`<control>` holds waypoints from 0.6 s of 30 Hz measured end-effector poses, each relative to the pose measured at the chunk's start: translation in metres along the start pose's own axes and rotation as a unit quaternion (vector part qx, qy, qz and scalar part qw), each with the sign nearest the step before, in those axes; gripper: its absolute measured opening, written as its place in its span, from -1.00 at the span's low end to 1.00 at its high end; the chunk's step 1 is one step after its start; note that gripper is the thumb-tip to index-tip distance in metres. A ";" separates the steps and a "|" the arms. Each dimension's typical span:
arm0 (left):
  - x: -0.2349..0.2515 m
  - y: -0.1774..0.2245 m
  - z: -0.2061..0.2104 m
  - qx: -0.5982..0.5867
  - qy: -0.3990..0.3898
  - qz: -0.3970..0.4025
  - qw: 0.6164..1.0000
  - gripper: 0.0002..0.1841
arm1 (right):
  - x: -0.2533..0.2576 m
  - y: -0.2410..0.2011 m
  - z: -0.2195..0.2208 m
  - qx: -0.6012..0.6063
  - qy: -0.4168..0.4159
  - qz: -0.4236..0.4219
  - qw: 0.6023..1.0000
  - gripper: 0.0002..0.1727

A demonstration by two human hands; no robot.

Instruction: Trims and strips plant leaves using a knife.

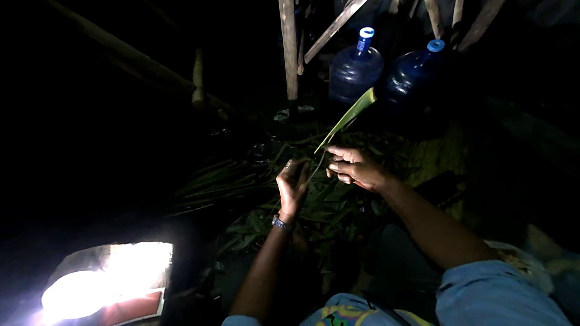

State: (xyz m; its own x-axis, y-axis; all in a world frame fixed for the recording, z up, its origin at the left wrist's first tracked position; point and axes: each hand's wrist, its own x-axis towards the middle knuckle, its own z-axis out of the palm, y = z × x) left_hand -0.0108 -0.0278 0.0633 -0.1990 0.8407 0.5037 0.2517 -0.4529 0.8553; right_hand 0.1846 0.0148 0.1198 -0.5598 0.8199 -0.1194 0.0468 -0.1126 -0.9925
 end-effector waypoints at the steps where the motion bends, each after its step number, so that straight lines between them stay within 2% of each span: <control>1: -0.001 0.000 0.001 -0.002 0.004 -0.001 1.000 -0.85 | 0.000 0.000 0.003 0.010 0.005 0.008 1.000 -0.36; 3: -0.003 -0.001 0.003 -0.009 0.011 -0.006 1.000 -0.85 | 0.000 -0.001 0.010 0.028 0.035 0.004 0.999 -0.40; 6: -0.005 0.002 0.002 -0.024 0.003 -0.031 0.999 -0.86 | 0.002 0.000 0.012 0.048 0.092 -0.051 0.993 -0.52; 12: -0.004 0.011 0.001 -0.070 -0.021 -0.090 0.993 -0.86 | 0.004 -0.002 0.005 0.047 0.147 -0.081 0.985 -0.58; 15: -0.006 0.012 0.000 -0.062 -0.034 -0.086 0.994 -0.86 | 0.005 -0.007 -0.004 0.068 0.190 -0.088 0.975 -0.56; 18: -0.008 0.010 0.000 -0.001 -0.037 -0.058 0.998 -0.86 | 0.005 -0.014 -0.026 0.098 0.270 -0.102 0.952 -0.65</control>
State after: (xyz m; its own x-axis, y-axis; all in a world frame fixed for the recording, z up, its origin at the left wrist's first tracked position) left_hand -0.0071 -0.0396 0.0677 -0.1554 0.9069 0.3916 0.2295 -0.3524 0.9073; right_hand 0.2026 0.0354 0.1325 -0.0310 0.9991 0.0281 -0.2021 0.0212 -0.9791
